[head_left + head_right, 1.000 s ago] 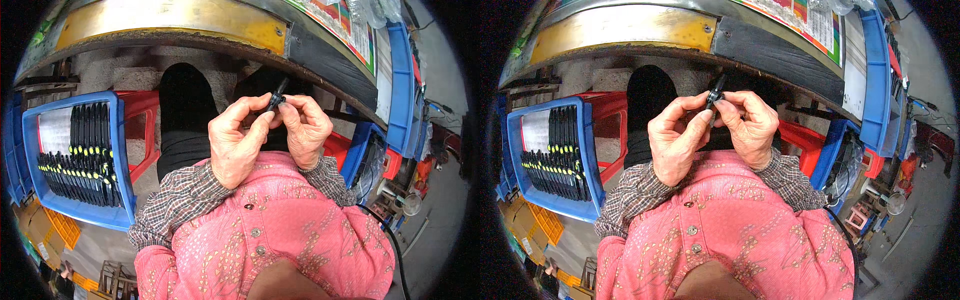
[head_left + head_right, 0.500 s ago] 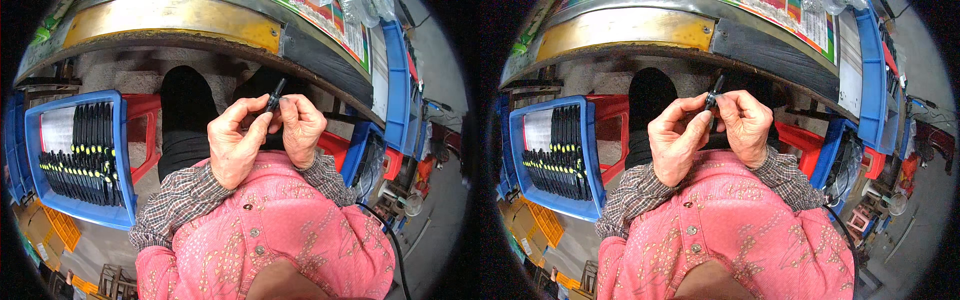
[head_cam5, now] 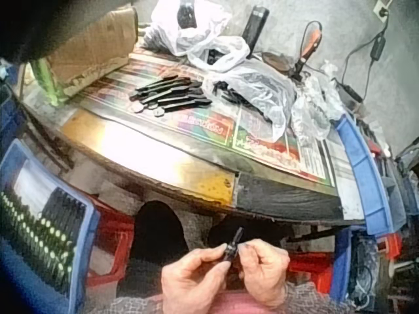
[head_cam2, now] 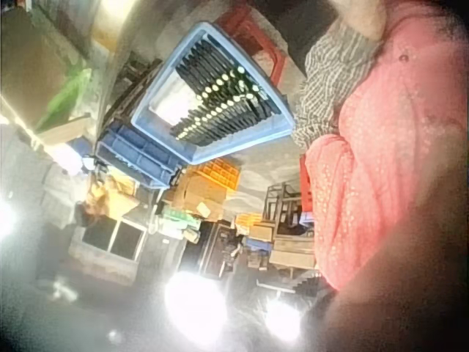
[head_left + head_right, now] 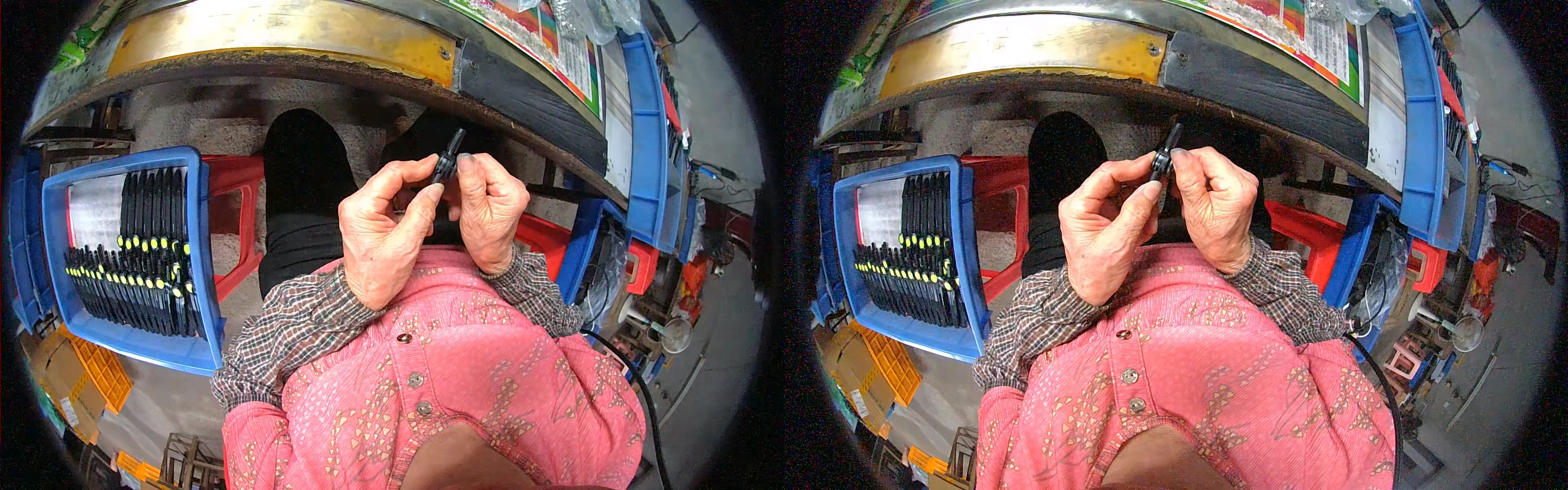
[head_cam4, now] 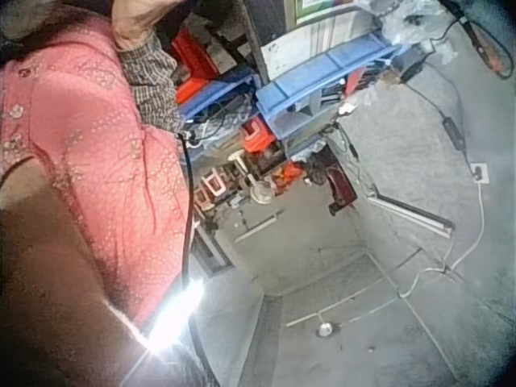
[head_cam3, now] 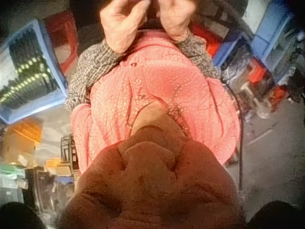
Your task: The person assembles small black plastic components by hand at a worktable.
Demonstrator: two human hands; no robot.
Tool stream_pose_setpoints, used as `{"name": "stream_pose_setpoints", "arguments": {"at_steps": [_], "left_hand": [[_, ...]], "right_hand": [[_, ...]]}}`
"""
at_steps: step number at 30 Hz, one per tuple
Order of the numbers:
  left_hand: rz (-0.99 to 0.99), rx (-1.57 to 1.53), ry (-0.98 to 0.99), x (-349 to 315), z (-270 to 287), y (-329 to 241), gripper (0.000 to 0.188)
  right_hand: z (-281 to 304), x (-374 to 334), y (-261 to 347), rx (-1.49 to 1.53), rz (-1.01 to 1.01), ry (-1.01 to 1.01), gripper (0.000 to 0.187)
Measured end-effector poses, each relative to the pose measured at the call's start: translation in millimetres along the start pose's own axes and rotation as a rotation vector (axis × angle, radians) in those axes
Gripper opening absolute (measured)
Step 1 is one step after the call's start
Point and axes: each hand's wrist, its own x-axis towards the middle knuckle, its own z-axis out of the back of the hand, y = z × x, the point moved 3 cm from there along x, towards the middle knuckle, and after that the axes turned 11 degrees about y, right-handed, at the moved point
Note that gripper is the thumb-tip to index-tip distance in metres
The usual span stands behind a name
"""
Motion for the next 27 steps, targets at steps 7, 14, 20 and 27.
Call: {"name": "stream_pose_setpoints", "arguments": {"at_steps": [7, 14, 20, 27], "left_hand": [[0.015, 0.013, -0.007, -0.3, -0.3, -4.4, 0.026], [0.022, -0.014, -0.001, -0.2, -2.1, -6.3, 0.026], [0.001, -0.015, 0.011, -1.0, -1.7, -3.2, 0.026], [0.03, -0.012, 0.018, -1.1, -3.8, -5.1, 0.025]], "right_hand": [[1.3, -0.5, -2.2, 0.001, 0.019, 0.029, 0.025], [2.1, 1.9, 1.2, -0.041, 0.023, 0.051, 0.026], [2.9, 4.1, 0.9, -0.116, 0.091, 0.068, 0.032], [1.5, 5.9, 0.3, -0.086, 0.099, 0.015, 0.037]]}}
